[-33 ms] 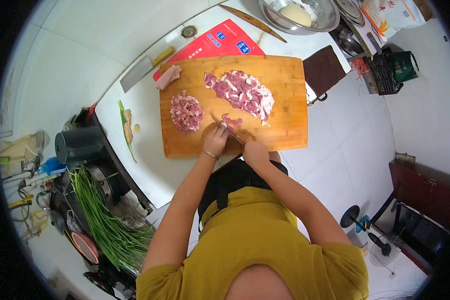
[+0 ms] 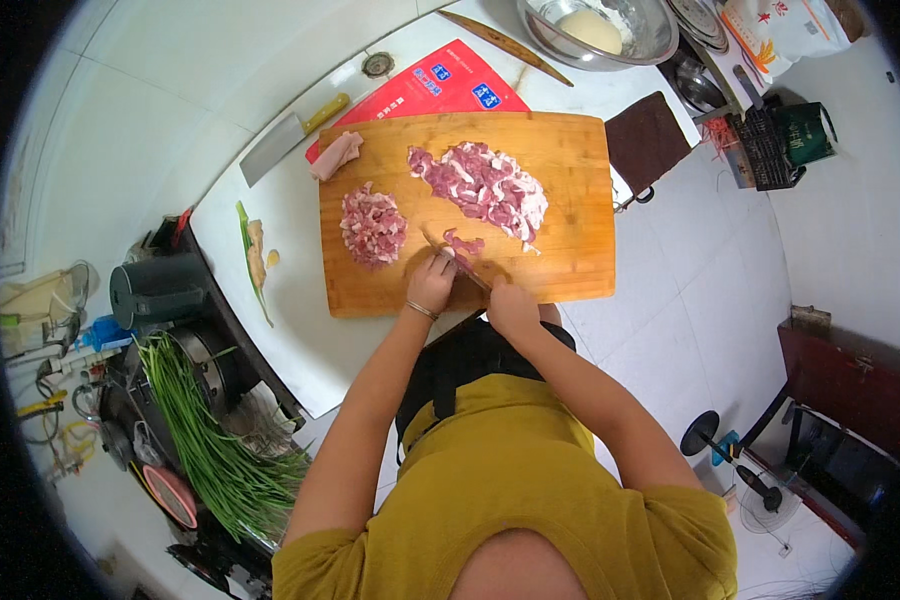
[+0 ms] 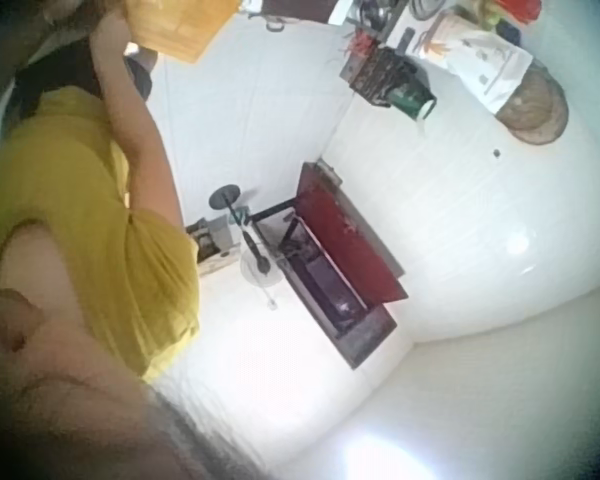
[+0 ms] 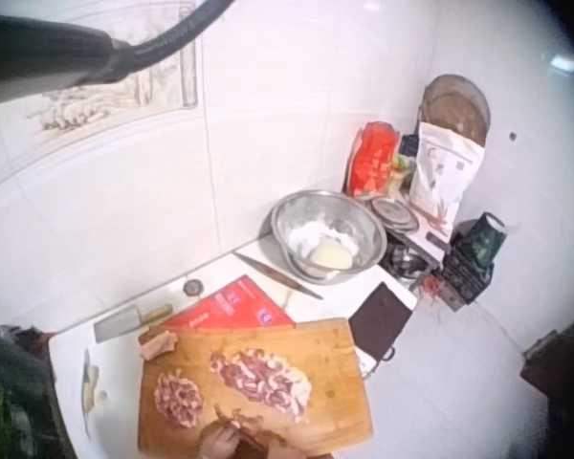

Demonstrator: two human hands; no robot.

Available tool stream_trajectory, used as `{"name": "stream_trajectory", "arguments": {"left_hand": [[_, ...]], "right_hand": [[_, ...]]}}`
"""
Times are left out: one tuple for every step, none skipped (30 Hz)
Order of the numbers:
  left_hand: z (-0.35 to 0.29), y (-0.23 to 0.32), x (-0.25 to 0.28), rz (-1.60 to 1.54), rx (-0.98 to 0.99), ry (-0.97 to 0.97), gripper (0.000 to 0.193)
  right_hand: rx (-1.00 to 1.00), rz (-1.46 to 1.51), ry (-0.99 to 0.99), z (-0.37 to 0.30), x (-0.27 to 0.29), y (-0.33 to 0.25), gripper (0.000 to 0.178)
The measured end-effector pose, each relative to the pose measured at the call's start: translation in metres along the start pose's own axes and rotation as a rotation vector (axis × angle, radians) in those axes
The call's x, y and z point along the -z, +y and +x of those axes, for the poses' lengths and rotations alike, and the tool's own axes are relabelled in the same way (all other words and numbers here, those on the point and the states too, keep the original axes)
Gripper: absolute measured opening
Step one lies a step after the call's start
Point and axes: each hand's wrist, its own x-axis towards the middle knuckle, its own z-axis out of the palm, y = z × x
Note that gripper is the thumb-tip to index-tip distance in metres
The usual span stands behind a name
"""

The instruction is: The person slices raw meat into thin strips on a wooden cutting board using a knife. The person holds the meat with one hand and cuts it with the other, accumulating a pile of sliced meat on the board.

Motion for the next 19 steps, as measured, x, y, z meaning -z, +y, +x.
{"name": "stream_trajectory", "arguments": {"left_hand": [[-0.002, -0.001, -0.002, -0.016, 0.007, -0.007, 0.016], [-0.004, -0.002, -0.005, -0.031, 0.015, -0.014, 0.016], [-0.003, -0.002, -0.005, -0.046, 0.021, -0.021, 0.016], [-0.003, -0.002, -0.005, -0.037, 0.020, -0.022, 0.017], [-0.003, -0.002, -0.006, -0.027, 0.020, -0.023, 0.017], [-0.003, -0.001, -0.004, -0.017, 0.018, -0.027, 0.018], [-0.002, 0.000, -0.003, -0.025, 0.014, -0.022, 0.018], [0.000, 0.001, -0.002, -0.033, 0.008, -0.018, 0.019], [0.002, 0.002, -0.001, -0.039, 0.005, -0.010, 0.019], [0.000, 0.003, -0.003, -0.032, 0.007, -0.019, 0.020], [-0.005, 0.003, -0.007, -0.024, 0.008, -0.029, 0.020], [-0.004, 0.004, -0.007, -0.017, 0.008, -0.036, 0.020], [-0.003, 0.003, -0.006, -0.013, 0.018, -0.031, 0.020], [-0.003, 0.002, -0.005, -0.010, 0.029, -0.025, 0.020], [-0.003, 0.004, -0.002, -0.010, 0.047, -0.022, 0.020], [-0.003, 0.005, 0.000, -0.020, 0.049, -0.058, 0.020], [-0.003, 0.004, 0.001, -0.030, 0.052, -0.094, 0.020], [-0.005, 0.003, 0.003, -0.040, 0.057, -0.132, 0.020], [-0.008, 0.002, 0.002, -0.058, 0.034, -0.137, 0.021]], "right_hand": [[0.005, -0.009, -0.006, -0.001, 0.000, 0.002, 0.016], [0.009, -0.018, -0.013, -0.002, 0.000, 0.004, 0.016], [0.014, -0.025, -0.019, -0.002, 0.000, 0.006, 0.016], [0.010, -0.013, -0.002, 0.000, -0.003, 0.007, 0.013], [0.008, -0.001, 0.015, 0.002, -0.008, 0.007, 0.011], [0.004, 0.014, 0.030, 0.003, -0.011, 0.005, 0.009], [0.013, 0.014, 0.039, 0.007, -0.013, 0.002, 0.009], [0.021, 0.015, 0.048, 0.015, -0.014, -0.003, 0.009], [0.032, 0.014, 0.058, 0.020, -0.013, -0.006, 0.009], [0.033, 0.009, 0.044, 0.022, -0.012, -0.007, 0.010], [0.034, 0.005, 0.030, 0.023, -0.011, -0.008, 0.010], [0.034, -0.001, 0.019, 0.025, -0.010, -0.009, 0.010], [0.023, 0.004, 0.019, 0.022, -0.009, -0.006, 0.010], [0.011, 0.008, 0.019, 0.014, -0.007, 0.001, 0.010], [0.001, 0.009, 0.012, 0.007, -0.006, 0.007, 0.011], [-0.008, 0.007, -0.006, 0.005, -0.005, 0.012, 0.011], [-0.017, 0.005, -0.024, 0.002, -0.004, 0.017, 0.012], [-0.025, 0.004, -0.044, -0.001, -0.004, 0.020, 0.012], [-0.024, 0.002, -0.051, -0.003, -0.004, 0.020, 0.012]]}}
